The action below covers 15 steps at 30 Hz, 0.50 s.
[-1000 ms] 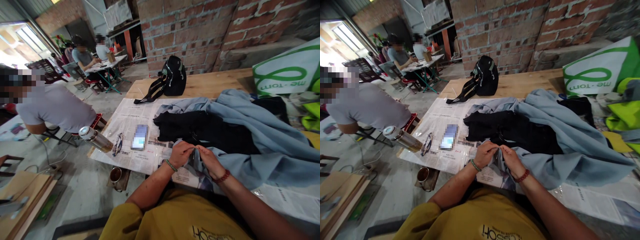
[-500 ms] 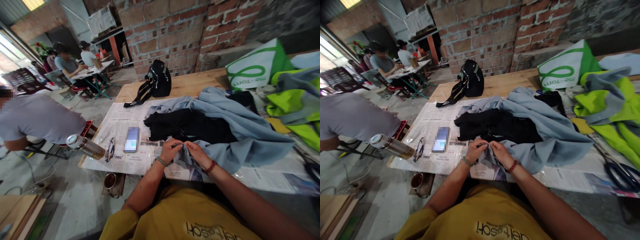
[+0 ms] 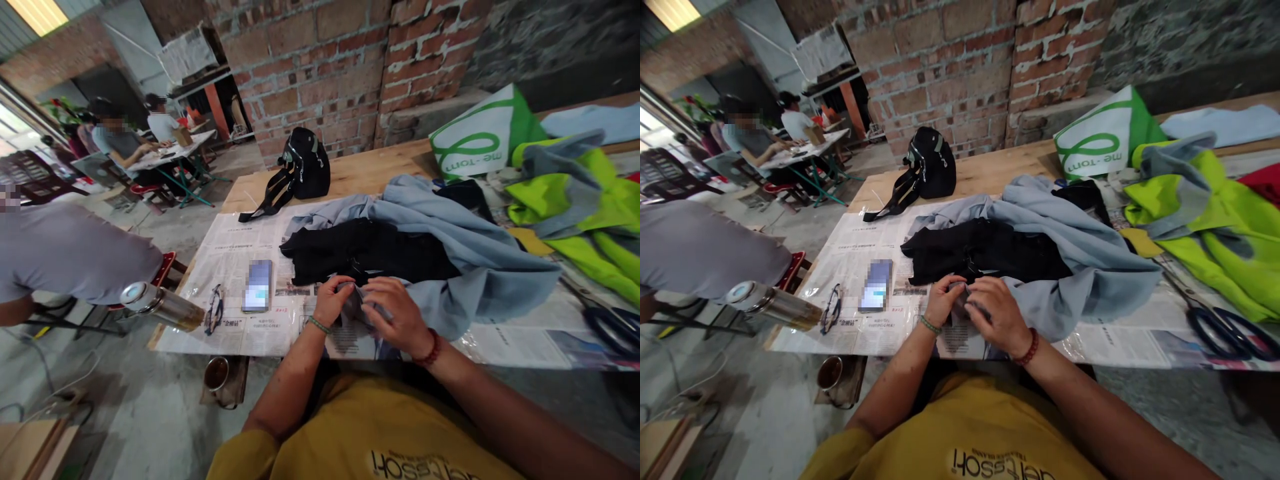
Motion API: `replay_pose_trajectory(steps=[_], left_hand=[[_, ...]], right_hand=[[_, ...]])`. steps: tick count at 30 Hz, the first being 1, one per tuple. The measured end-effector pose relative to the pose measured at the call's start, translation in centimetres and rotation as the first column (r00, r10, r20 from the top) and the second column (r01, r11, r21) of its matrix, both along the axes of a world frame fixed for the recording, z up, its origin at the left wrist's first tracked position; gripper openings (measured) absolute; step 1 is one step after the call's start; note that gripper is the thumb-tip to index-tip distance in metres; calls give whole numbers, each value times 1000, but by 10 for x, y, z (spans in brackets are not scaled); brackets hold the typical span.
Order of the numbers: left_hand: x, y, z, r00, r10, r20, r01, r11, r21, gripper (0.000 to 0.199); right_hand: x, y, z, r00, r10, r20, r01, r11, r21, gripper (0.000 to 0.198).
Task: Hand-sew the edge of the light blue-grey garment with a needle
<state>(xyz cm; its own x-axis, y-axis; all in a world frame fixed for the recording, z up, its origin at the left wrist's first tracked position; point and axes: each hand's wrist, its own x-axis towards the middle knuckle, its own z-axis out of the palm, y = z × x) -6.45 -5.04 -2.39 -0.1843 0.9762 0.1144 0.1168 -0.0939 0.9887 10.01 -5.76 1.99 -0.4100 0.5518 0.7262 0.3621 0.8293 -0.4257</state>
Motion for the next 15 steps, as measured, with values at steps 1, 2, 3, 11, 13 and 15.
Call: replay_pose_trajectory(steps=[1,2,3,11,13,15], left_hand=[[-1,0,1,999,1,46,-1,1000,-6,13],[-1,-1,1,995,4,100,-2,1000,-19,14],[-1,-1,2,987,13,157,-7,999,-38,14],[1,0,6,926,-16,378,59,993,-103,18],[1,-1,6,920,-61,387,105,990,-94,19],[1,-1,6,911,-70,407,117,989,-91,20]], right_hand=[[-3,-4,-3,999,36,31,-37,998,42,4],[-4,-8,-7,997,47,53,-51,997,64,6],[-5,-9,-11,997,40,67,-44,997,69,9],[17,25,-38,983,-161,90,171,977,-126,14],[16,32,-41,975,-159,155,178,977,-117,15],[13,33,-42,966,-161,200,177,982,-62,16]])
